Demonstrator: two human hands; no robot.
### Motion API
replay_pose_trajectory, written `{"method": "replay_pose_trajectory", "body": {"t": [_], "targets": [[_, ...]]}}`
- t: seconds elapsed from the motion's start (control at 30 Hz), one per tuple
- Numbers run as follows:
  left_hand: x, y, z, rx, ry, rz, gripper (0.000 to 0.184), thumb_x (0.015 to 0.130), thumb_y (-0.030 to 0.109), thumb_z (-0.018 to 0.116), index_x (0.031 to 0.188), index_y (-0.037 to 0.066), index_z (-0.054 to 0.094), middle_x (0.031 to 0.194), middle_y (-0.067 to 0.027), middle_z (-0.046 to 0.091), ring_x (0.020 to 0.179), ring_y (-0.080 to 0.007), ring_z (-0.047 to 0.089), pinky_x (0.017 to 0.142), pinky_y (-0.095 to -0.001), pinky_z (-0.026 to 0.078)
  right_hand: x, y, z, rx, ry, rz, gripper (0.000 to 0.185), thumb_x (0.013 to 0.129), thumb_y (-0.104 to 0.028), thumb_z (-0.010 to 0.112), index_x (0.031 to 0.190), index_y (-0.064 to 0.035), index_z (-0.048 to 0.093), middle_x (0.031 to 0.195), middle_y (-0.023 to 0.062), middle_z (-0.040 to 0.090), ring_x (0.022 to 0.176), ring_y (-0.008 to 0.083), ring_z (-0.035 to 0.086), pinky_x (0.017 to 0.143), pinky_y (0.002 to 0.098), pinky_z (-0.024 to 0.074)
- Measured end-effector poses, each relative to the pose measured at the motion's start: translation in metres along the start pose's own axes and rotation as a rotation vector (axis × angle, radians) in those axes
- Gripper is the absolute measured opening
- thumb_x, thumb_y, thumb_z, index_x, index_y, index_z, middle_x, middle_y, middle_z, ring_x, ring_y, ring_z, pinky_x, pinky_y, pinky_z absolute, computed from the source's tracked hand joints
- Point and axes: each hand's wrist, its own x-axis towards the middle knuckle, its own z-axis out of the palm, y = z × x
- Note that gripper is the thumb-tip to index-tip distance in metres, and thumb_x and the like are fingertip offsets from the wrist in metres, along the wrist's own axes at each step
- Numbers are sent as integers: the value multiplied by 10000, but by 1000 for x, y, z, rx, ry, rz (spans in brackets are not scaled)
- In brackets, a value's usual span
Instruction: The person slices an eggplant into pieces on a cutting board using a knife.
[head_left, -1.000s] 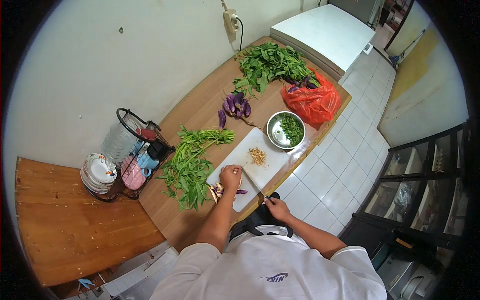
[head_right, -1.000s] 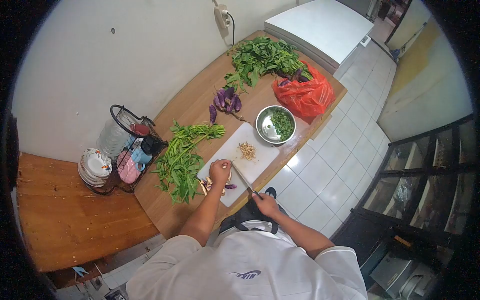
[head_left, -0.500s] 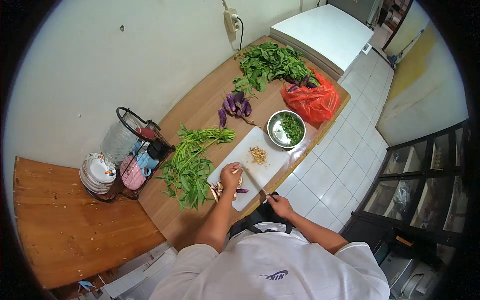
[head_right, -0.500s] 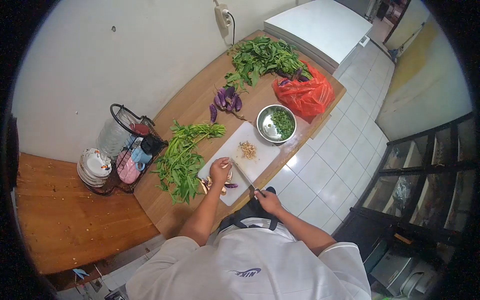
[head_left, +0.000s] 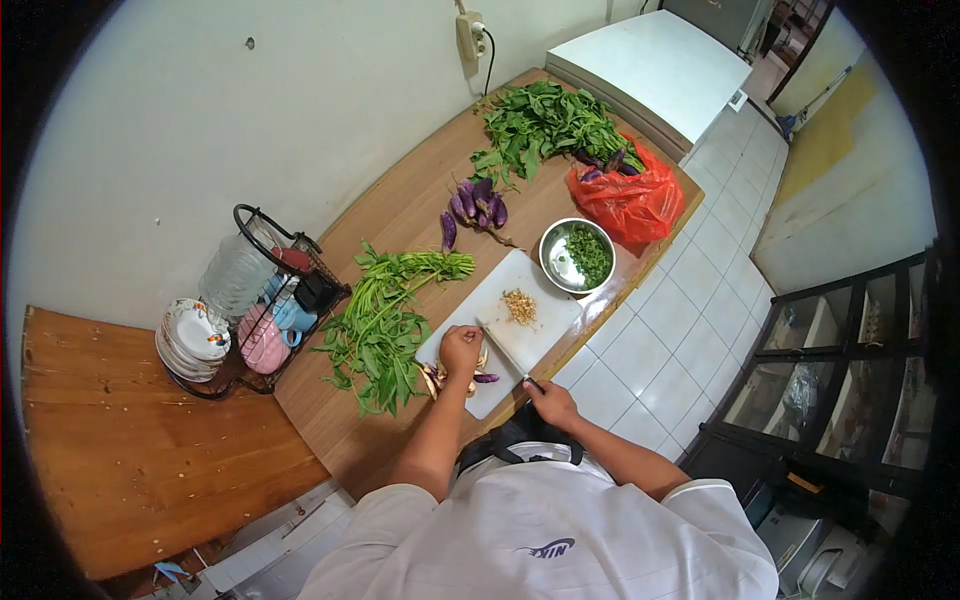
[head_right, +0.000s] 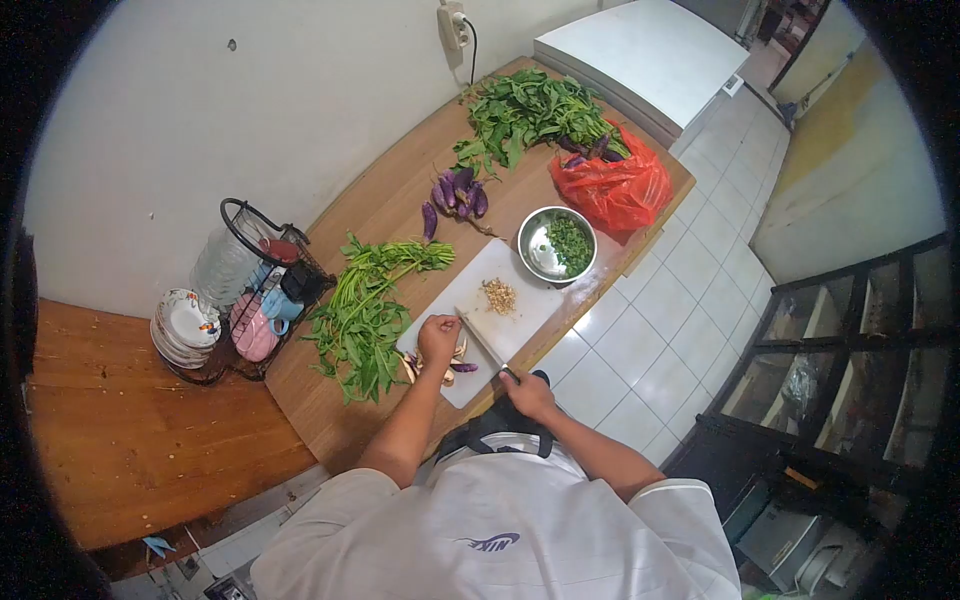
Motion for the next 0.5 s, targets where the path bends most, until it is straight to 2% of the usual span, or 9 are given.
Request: {"method": "replay_pose_trajectory", "body": {"t": [0.1,0.27,0.33,0.43,0.5], "targets": [[-1,-1,1,29,8,-9,113,780,202,806,846,110,800,834,-80,704,774,-280,700,692,-399,546,13,-16,1,-13,-48,77,661,985,-658,451,1223,-97,706,1100,276,714,1100,443,672,959,508,517],[0,-5,0,27,2,0,113,783,209,804,850,118,802,839,-70,705,779,-283,701,691,-407,545,10,-8,4,-14,6,50,650,987,-655,469,1227,-106,720,1114,248,724,1110,422,674,965,479,522],[-1,1,-5,39,-45,-33,123,801,199,813,887,110,810,861,-95,700,771,-246,707,715,-370,553,1,5,3,9,42,15,642,988,-653,470,1220,-112,725,1110,247,726,1112,423,674,966,480,522],[-1,2,-7,-1,-62,-67,134,807,186,814,916,108,815,862,-96,701,765,-235,706,721,-364,556,-10,20,0,30,10,40,631,992,-639,484,1196,-95,729,1096,239,731,1086,417,685,952,468,525],[-1,-2,-7,-25,-73,-48,141,812,176,812,931,101,815,872,-98,707,780,-230,707,735,-361,558,-9,24,0,114,-56,51,649,997,-662,443,1200,-112,721,1136,246,714,1103,437,665,956,487,516]]}}
